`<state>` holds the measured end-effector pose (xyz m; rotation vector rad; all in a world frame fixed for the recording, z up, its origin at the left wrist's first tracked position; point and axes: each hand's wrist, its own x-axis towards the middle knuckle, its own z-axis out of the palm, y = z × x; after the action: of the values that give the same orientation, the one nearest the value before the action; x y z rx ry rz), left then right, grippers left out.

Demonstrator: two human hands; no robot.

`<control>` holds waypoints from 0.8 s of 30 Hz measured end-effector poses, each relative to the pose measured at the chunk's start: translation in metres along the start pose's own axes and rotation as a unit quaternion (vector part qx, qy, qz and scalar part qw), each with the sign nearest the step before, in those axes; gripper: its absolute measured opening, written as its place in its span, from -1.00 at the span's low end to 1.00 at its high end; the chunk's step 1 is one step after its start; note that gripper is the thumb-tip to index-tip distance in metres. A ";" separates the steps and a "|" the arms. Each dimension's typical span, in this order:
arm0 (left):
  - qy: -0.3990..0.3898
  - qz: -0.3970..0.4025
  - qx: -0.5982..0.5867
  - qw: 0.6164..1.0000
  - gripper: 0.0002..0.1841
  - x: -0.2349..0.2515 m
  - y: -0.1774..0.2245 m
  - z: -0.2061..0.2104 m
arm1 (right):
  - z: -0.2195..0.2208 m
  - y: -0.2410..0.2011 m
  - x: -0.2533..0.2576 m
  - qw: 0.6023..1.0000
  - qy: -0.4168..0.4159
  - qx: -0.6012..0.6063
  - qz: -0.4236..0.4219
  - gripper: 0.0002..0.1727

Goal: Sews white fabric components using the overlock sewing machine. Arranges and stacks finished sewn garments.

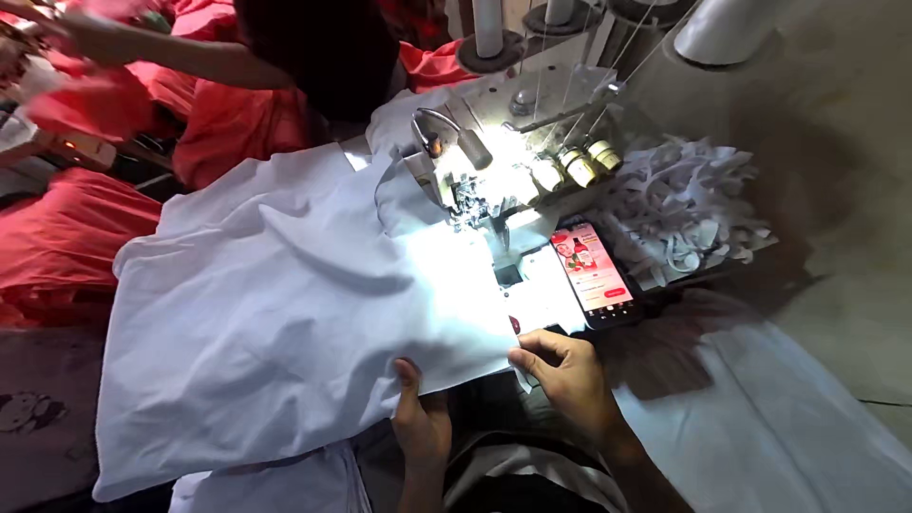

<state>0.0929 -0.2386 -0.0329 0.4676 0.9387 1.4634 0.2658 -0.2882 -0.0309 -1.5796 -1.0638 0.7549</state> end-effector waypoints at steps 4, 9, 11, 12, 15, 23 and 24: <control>-0.003 -0.005 0.005 1.000 -0.73 0.004 -0.007 -0.010 | 0.000 0.005 -0.002 1.000 0.001 -0.003 0.016 -0.85; -0.016 -0.012 -0.017 1.000 -0.74 0.007 -0.012 -0.017 | -0.001 0.008 0.001 1.000 0.001 -0.007 0.003 -0.86; -0.008 -0.018 -0.023 1.000 -0.75 0.006 -0.012 -0.015 | -0.002 0.008 0.003 1.000 -0.006 -0.003 -0.003 -0.87; -0.003 -0.022 -0.027 0.999 -0.75 0.007 -0.012 -0.013 | -0.003 0.007 0.004 1.000 -0.010 0.001 -0.003 -0.88; 0.001 -0.032 -0.029 0.999 -0.75 0.007 -0.010 -0.013 | -0.004 0.005 0.005 1.000 -0.017 0.006 -0.005 -0.88; -0.014 -0.028 -0.024 0.999 -0.73 0.006 -0.009 -0.018 | -0.005 -0.001 0.004 1.000 -0.021 0.006 0.010 -0.88; -0.011 -0.026 -0.018 0.999 -0.72 0.006 -0.010 -0.017 | -0.006 -0.003 0.004 1.000 -0.021 0.006 0.012 -0.88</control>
<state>0.0846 -0.2384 -0.0520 0.4298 0.8983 1.4239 0.2720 -0.2866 -0.0266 -1.5754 -1.0708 0.8125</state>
